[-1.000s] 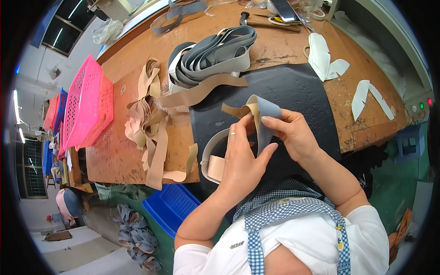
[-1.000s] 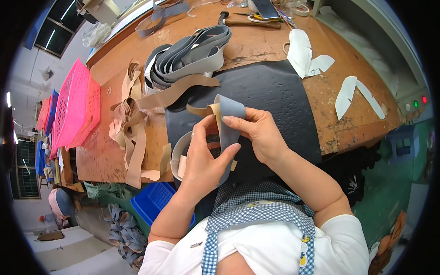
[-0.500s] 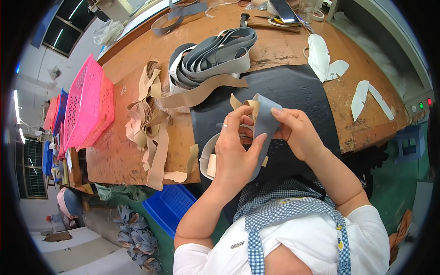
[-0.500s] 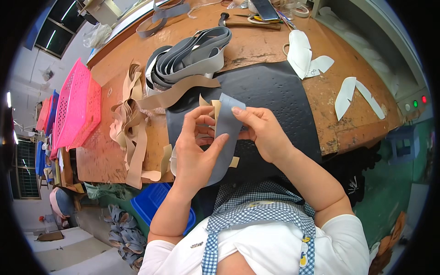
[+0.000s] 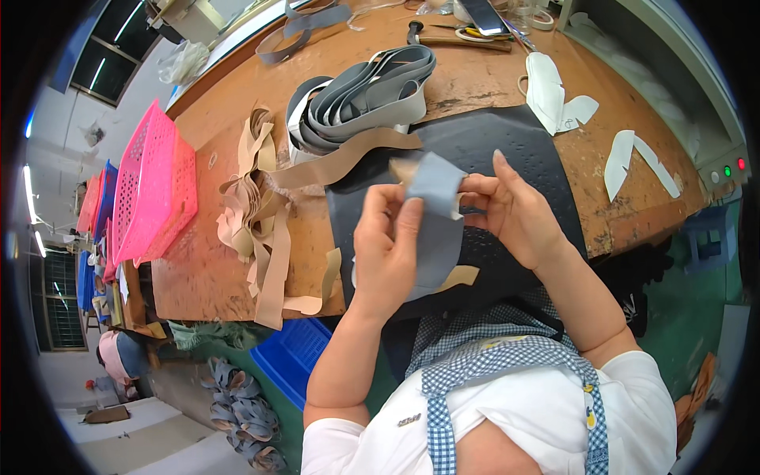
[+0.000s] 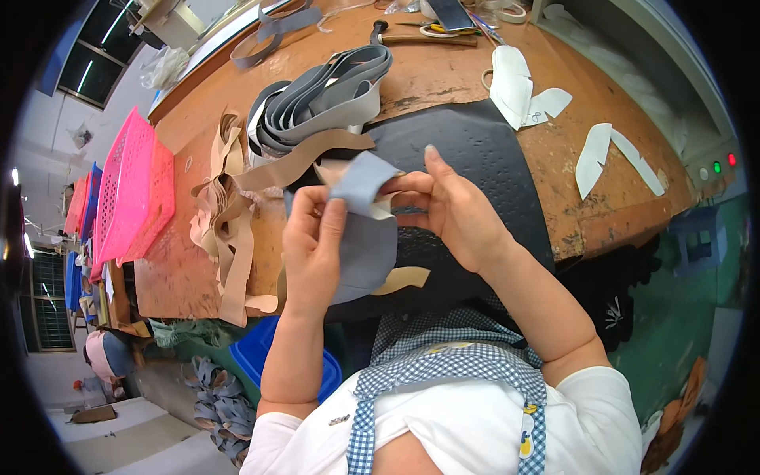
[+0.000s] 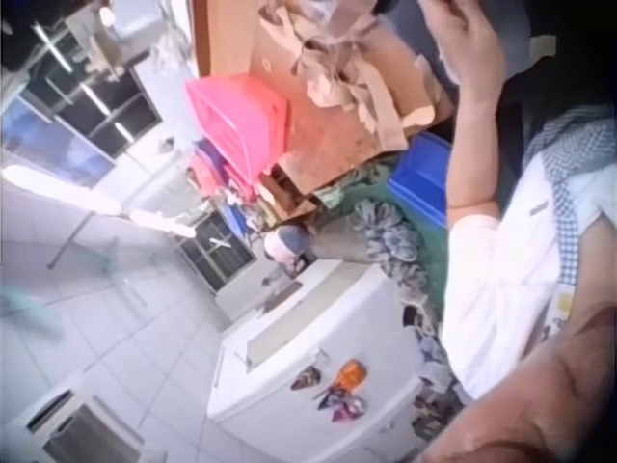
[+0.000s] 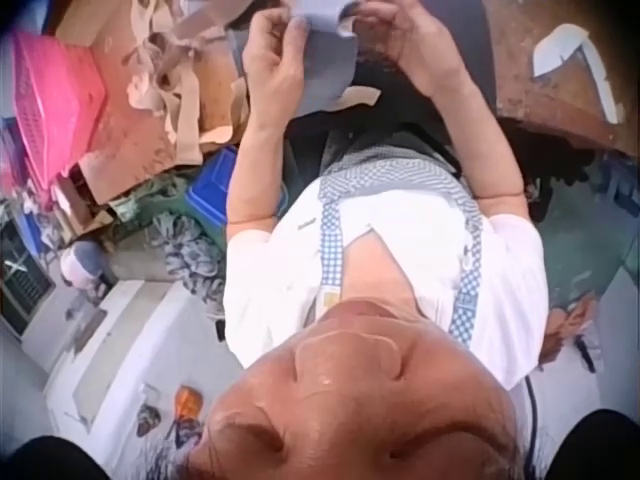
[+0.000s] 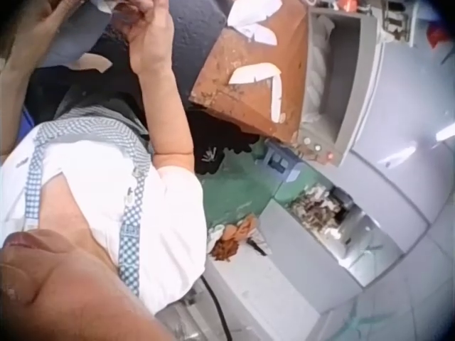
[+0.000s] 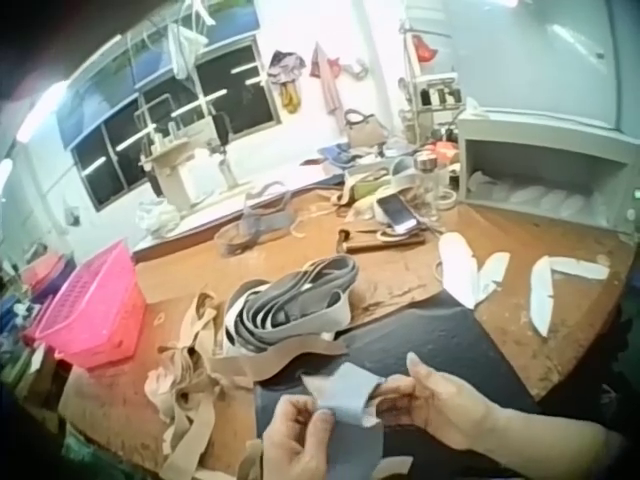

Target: Manual assembly and lining of shoe upper components at a factory workbench.

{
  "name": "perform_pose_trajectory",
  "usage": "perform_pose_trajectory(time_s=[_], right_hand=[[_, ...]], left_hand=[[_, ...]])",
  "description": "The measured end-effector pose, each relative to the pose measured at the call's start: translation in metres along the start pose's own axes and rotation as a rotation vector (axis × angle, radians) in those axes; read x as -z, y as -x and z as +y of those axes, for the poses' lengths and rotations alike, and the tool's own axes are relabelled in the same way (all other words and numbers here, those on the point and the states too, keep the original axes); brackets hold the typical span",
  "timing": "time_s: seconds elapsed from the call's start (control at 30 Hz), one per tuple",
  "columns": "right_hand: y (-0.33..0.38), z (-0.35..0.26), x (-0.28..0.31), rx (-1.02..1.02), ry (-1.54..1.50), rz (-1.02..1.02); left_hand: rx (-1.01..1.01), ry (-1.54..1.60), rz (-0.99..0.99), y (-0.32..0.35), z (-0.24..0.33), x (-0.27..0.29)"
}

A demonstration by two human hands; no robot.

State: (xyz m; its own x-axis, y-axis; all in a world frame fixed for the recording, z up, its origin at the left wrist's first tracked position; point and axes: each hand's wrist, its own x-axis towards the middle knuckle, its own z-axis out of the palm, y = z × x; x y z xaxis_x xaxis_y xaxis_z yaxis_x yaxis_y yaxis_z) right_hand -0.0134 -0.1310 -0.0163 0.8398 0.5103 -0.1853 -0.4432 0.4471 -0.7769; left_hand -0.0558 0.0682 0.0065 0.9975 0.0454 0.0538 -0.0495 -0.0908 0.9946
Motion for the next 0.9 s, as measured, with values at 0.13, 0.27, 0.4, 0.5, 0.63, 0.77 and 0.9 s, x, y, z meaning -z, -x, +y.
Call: perform_pose_trajectory(time_s=[0.13,0.27,0.4,0.5,0.63,0.77,0.9], right_hand=[[-0.002,0.001,0.007,0.03,0.022,0.086],[0.001,0.001,0.012,0.087,-0.06,0.187],[0.0,0.007,0.012,0.091,-0.056,0.266],[0.003,0.005,0.001,0.109,-0.027,0.312],[0.002,0.006,0.001,0.185,0.0,0.334],[-0.004,0.01,0.019,0.275,0.023,0.358],[0.0,0.007,0.016,0.198,-0.081,0.302]], left_hand=[[-0.082,0.185,0.106,0.0,0.003,0.003],[-0.073,0.23,0.154,0.0,0.0,0.002],[-0.237,0.182,0.063,0.015,-0.005,-0.008],[-0.171,0.195,0.04,0.011,-0.007,-0.006],[-0.078,-0.095,-0.087,0.001,-0.009,0.0],[0.325,0.026,-0.235,0.008,-0.002,0.008],[0.201,0.149,-0.102,0.015,0.002,0.005]])
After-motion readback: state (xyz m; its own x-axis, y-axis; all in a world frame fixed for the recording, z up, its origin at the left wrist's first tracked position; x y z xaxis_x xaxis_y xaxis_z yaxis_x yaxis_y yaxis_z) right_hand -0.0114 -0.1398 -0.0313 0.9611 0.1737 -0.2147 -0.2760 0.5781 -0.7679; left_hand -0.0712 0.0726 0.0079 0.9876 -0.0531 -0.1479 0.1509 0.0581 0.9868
